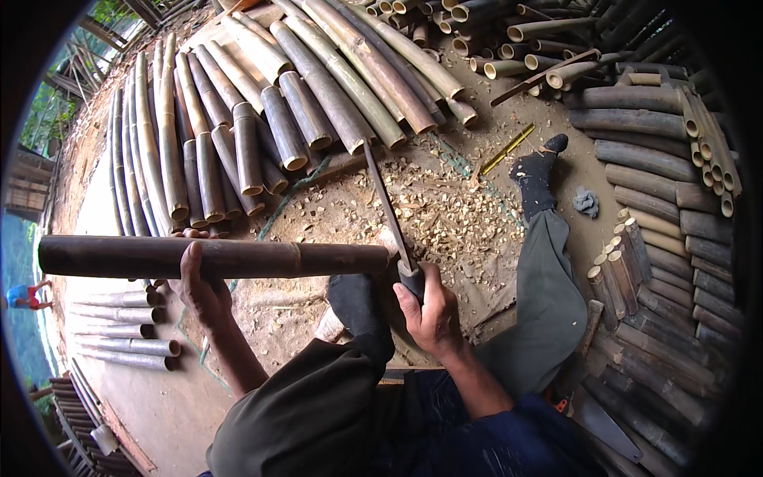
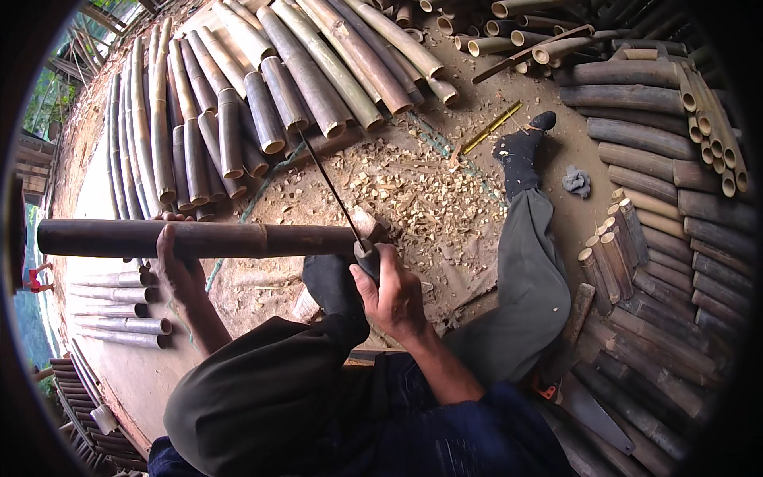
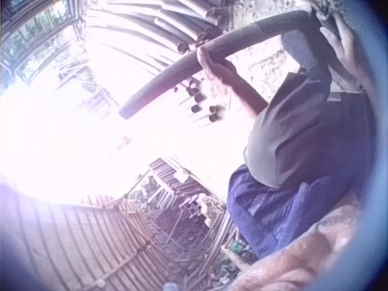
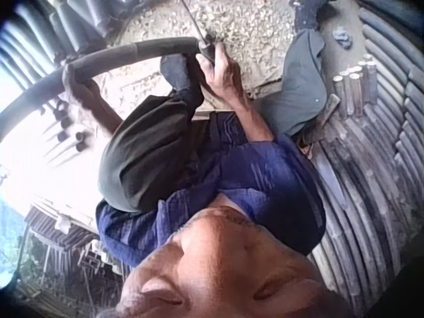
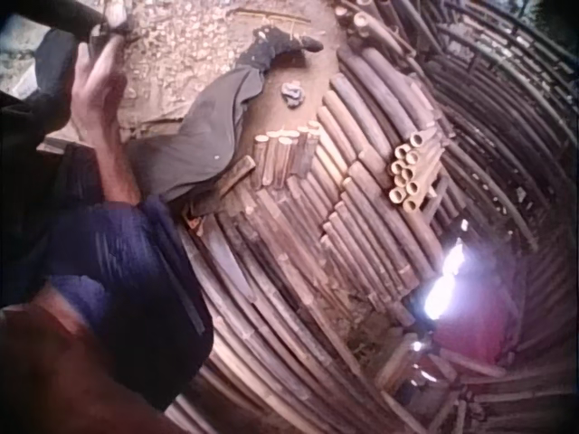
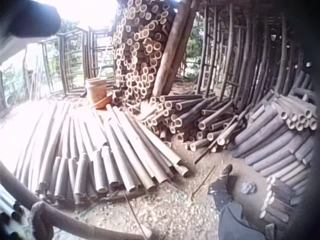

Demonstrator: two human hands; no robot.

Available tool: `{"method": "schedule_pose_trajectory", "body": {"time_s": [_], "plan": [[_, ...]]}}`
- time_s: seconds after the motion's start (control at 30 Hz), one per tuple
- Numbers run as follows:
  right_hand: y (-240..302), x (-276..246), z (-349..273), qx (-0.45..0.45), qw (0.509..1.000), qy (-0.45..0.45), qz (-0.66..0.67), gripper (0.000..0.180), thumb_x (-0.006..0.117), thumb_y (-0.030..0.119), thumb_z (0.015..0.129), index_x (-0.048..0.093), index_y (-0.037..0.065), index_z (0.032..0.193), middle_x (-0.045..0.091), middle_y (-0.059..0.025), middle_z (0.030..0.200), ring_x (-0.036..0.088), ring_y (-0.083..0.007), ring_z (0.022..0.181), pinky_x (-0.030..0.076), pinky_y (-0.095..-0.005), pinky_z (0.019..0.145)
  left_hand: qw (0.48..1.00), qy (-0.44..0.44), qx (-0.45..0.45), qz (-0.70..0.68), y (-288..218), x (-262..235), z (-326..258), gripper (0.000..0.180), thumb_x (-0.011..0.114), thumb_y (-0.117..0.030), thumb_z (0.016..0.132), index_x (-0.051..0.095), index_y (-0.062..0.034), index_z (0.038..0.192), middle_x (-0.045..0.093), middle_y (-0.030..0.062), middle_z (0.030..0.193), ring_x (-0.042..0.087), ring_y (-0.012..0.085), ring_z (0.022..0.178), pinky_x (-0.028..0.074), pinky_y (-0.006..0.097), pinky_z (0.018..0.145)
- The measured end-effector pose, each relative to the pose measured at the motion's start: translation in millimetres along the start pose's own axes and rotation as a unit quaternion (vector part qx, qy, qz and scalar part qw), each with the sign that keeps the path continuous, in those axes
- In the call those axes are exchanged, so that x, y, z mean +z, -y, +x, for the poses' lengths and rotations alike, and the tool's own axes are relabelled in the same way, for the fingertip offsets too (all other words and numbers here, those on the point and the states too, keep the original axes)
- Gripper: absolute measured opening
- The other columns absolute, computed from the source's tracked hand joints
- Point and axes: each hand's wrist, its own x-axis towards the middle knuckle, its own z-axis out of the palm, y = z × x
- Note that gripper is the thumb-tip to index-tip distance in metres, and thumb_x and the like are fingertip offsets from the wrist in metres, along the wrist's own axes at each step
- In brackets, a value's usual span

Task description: The person sits on the ground and uses a knife to sharpen the end of a bamboo pole. They repeatedly scrape the knife along the bamboo to create a tapered point, then place the finished piece into a pile of similar poles.

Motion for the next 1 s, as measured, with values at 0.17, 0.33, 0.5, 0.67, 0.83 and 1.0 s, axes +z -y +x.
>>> {"method": "schedule_pose_trajectory", "body": {"time_s": [0.17, 0.33, 0.5, 0.67, 0.83, 1.0], "plan": [[-97.0, 36.5, -16.9, 0.170, 0.951, 0.136, -0.217, 0.034, 0.064, 0.032, 0.102, 0.053, 0.001, 0.112, 0.069, -0.0293, 0.088, 0.069, -0.0509, 0.085, 0.054, -0.0553, 0.071, 0.999, 0.037, 0.011, -0.023, -8.3, 15.9, 0.4, 0.050, 0.075, -0.010, 0.092, 0.052, 0.0051, 0.134, 0.067, 0.0165, 0.115, 0.069, 0.0271, 0.102, 0.056, 0.043, 0.097], [-32.1, 15.3, -0.7, 0.114, 0.985, 0.087, -0.091, 0.038, 0.061, 0.037, 0.104, 0.051, 0.001, 0.111, 0.070, -0.0274, 0.083, 0.070, -0.0495, 0.080, 0.053, -0.0556, 0.067, 0.992, -0.121, -0.011, -0.028, -0.2, 4.3, -1.4, 0.038, 0.082, -0.016, 0.090, 0.064, 0.0048, 0.117, 0.071, 0.0152, 0.106, 0.071, 0.0255, 0.098, 0.059, 0.038, 0.088], [16.4, 0.6, 6.9, -0.018, 1.000, -0.023, 0.002, 0.029, 0.067, 0.024, 0.103, 0.057, 0.000, 0.116, 0.069, -0.0217, 0.083, 0.073, -0.0407, 0.075, 0.053, -0.0451, 0.062, 0.996, -0.083, 0.018, 0.005, 2.0, 1.8, 2.6, 0.035, 0.080, -0.005, 0.089, 0.062, 0.0031, 0.118, 0.072, 0.0132, 0.104, 0.073, 0.0219, 0.091, 0.061, 0.034, 0.086], [-63.9, 33.0, 0.5, 0.169, 0.951, 0.144, -0.215, 0.038, 0.060, 0.037, 0.104, 0.053, 0.000, 0.109, 0.071, -0.0288, 0.088, 0.069, -0.0512, 0.082, 0.054, -0.0570, 0.068, 0.999, -0.010, 0.008, -0.034, 0.1, 9.8, 4.2, 0.045, 0.074, -0.002, 0.092, 0.053, 0.0034, 0.130, 0.069, 0.0122, 0.110, 0.070, 0.0234, 0.100, 0.057, 0.040, 0.096], [0.1, 7.2, 6.6, 0.085, 0.992, 0.070, -0.058, 0.034, 0.065, 0.031, 0.103, 0.053, 0.000, 0.111, 0.069, -0.0276, 0.085, 0.070, -0.0490, 0.083, 0.054, -0.0533, 0.068, 0.998, 0.046, -0.001, -0.035, -7.0, 5.9, 1.2, 0.050, 0.071, -0.001, 0.093, 0.045, 0.0027, 0.135, 0.065, 0.0134, 0.114, 0.067, 0.0261, 0.106, 0.051, 0.045, 0.106], [-33.6, 23.0, 0.5, 0.143, 0.977, 0.097, -0.127, 0.036, 0.062, 0.033, 0.103, 0.051, -0.001, 0.110, 0.070, -0.0309, 0.087, 0.069, -0.0516, 0.086, 0.055, -0.0565, 0.071, 0.994, 0.107, 0.009, -0.024, -2.6, 7.6, -0.4, 0.048, 0.069, -0.006, 0.094, 0.045, -0.0017, 0.135, 0.063, 0.0121, 0.114, 0.065, 0.0259, 0.111, 0.045, 0.046, 0.112]]}}
